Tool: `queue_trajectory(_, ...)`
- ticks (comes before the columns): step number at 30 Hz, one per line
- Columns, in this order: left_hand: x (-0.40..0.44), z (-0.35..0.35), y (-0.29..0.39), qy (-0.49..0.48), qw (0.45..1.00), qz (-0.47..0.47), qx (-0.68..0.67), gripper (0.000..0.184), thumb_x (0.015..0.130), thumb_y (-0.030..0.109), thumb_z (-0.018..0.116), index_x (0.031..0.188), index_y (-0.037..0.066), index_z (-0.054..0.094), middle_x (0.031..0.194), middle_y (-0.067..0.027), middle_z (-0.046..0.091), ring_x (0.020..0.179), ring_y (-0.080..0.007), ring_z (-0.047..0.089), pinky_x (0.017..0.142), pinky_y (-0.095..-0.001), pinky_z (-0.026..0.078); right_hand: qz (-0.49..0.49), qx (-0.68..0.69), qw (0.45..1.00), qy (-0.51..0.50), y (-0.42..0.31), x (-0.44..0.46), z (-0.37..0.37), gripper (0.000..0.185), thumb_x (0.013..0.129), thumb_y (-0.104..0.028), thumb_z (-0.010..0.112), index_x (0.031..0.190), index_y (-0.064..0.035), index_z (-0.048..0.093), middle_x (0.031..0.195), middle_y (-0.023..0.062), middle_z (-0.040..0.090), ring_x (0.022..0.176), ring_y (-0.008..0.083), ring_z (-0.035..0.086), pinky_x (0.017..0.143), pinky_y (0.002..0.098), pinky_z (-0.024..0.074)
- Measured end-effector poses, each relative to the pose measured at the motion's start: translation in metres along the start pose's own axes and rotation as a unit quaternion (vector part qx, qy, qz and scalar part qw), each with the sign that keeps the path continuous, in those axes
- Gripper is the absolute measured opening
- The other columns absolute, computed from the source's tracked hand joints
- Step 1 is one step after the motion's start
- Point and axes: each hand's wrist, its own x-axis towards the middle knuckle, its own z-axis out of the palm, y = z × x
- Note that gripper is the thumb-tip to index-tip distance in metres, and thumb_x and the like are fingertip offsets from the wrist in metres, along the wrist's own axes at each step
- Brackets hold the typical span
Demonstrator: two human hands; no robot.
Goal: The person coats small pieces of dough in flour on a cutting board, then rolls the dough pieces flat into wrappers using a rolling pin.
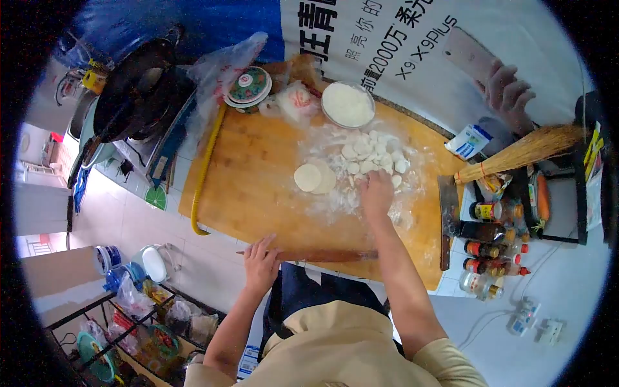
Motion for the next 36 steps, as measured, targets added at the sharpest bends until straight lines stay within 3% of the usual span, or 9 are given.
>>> queue_trajectory(5, 0.007, 0.004, 0.001, 0.01, 0.999, 0.044, -0.008, 0.019, 0.073, 0.012, 0.068, 0.092, 0.012, 0.066, 0.124, -0.0069, 0.056, 0.11, -0.028, 0.054, 0.09, -0.0415, 0.039, 0.006, 0.14, 0.985, -0.097, 0.004, -0.022, 0.015, 0.019, 0.073, -0.007, 0.068, 0.091, -0.0061, 0.062, 0.1, 0.0131, 0.058, 0.097, 0.0331, 0.054, 0.079, 0.0432, 0.0457)
queue_trajectory(13, 0.027, 0.01, 0.002, -0.015, 0.997, 0.076, 0.005, 0.019, 0.073, 0.012, 0.068, 0.092, 0.012, 0.067, 0.123, -0.008, 0.057, 0.104, -0.0287, 0.054, 0.09, -0.0414, 0.039, 0.003, 0.191, 0.982, 0.005, 0.02, -0.061, 0.011, 0.047, 0.069, 0.002, 0.07, 0.113, -0.0058, 0.053, 0.106, 0.0138, 0.056, 0.101, 0.0335, 0.054, 0.086, 0.0406, 0.0458)
queue_trajectory(16, 0.034, 0.008, 0.006, -0.018, 0.996, 0.092, 0.0, 0.02, 0.072, 0.011, 0.068, 0.092, 0.012, 0.067, 0.123, -0.0077, 0.057, 0.106, -0.0287, 0.054, 0.091, -0.0416, 0.039, 0.071, 0.278, 0.954, -0.089, 0.024, -0.069, 0.014, 0.044, 0.074, -0.005, 0.07, 0.113, -0.0065, 0.051, 0.108, 0.013, 0.054, 0.104, 0.0334, 0.053, 0.088, 0.0429, 0.0453)
queue_trajectory(23, 0.045, 0.013, 0.015, -0.019, 0.992, 0.126, -0.017, 0.022, 0.07, 0.01, 0.067, 0.092, 0.011, 0.067, 0.126, -0.0066, 0.056, 0.109, -0.0283, 0.054, 0.094, -0.0424, 0.038, 0.074, 0.27, 0.959, -0.044, 0.03, -0.08, 0.022, 0.042, 0.073, -0.007, 0.073, 0.111, -0.006, 0.055, 0.108, 0.0137, 0.055, 0.103, 0.0331, 0.054, 0.088, 0.0407, 0.0458)
queue_trajectory(26, 0.05, 0.012, 0.02, -0.016, 0.99, 0.141, -0.02, 0.024, 0.069, 0.009, 0.067, 0.092, 0.012, 0.067, 0.124, -0.0062, 0.057, 0.109, -0.0287, 0.053, 0.094, -0.0435, 0.038, 0.09, 0.324, 0.931, -0.142, 0.023, -0.081, 0.011, 0.036, 0.074, -0.006, 0.072, 0.108, -0.0069, 0.061, 0.107, 0.0124, 0.057, 0.103, 0.0326, 0.054, 0.087, 0.0402, 0.0463)
queue_trajectory(28, 0.051, 0.016, 0.015, -0.027, 0.991, 0.132, -0.021, 0.025, 0.068, 0.009, 0.067, 0.093, 0.011, 0.067, 0.124, -0.0068, 0.057, 0.109, -0.0289, 0.053, 0.094, -0.0442, 0.037, -0.042, 0.309, 0.925, -0.219, 0.024, -0.087, 0.003, 0.03, 0.076, -0.007, 0.071, 0.105, -0.0091, 0.065, 0.105, 0.0114, 0.057, 0.103, 0.0321, 0.055, 0.087, 0.04, 0.0471)
queue_trajectory(32, 0.058, 0.01, 0.003, -0.024, 0.993, 0.112, -0.023, 0.027, 0.067, 0.009, 0.067, 0.093, 0.01, 0.067, 0.122, -0.0089, 0.056, 0.108, -0.03, 0.052, 0.095, -0.0457, 0.037, -0.093, 0.309, 0.925, -0.2, 0.035, -0.112, -0.014, 0.027, 0.08, -0.009, 0.067, 0.107, -0.0113, 0.065, 0.106, 0.0108, 0.058, 0.102, 0.0314, 0.056, 0.087, 0.0397, 0.0478)
queue_trajectory(34, 0.06, 0.009, -0.008, -0.021, 0.994, 0.104, -0.025, 0.026, 0.068, 0.011, 0.068, 0.094, 0.01, 0.066, 0.125, -0.0108, 0.054, 0.113, -0.0319, 0.051, 0.096, -0.0462, 0.036, 0.051, 0.333, 0.925, -0.177, 0.041, -0.125, -0.026, 0.028, 0.083, -0.009, 0.063, 0.111, -0.014, 0.065, 0.115, 0.0125, 0.057, 0.108, 0.0329, 0.055, 0.091, 0.0407, 0.0468)
queue_trajectory(36, 0.066, 0.008, -0.014, -0.016, 0.995, 0.096, -0.025, 0.026, 0.069, 0.013, 0.069, 0.095, 0.01, 0.066, 0.129, -0.0127, 0.053, 0.117, -0.0339, 0.049, 0.098, -0.0466, 0.035, 0.046, 0.251, 0.961, -0.106, 0.058, -0.136, -0.025, 0.032, 0.085, -0.01, 0.062, 0.116, -0.014, 0.062, 0.122, 0.0148, 0.055, 0.113, 0.0346, 0.052, 0.094, 0.0425, 0.0446)
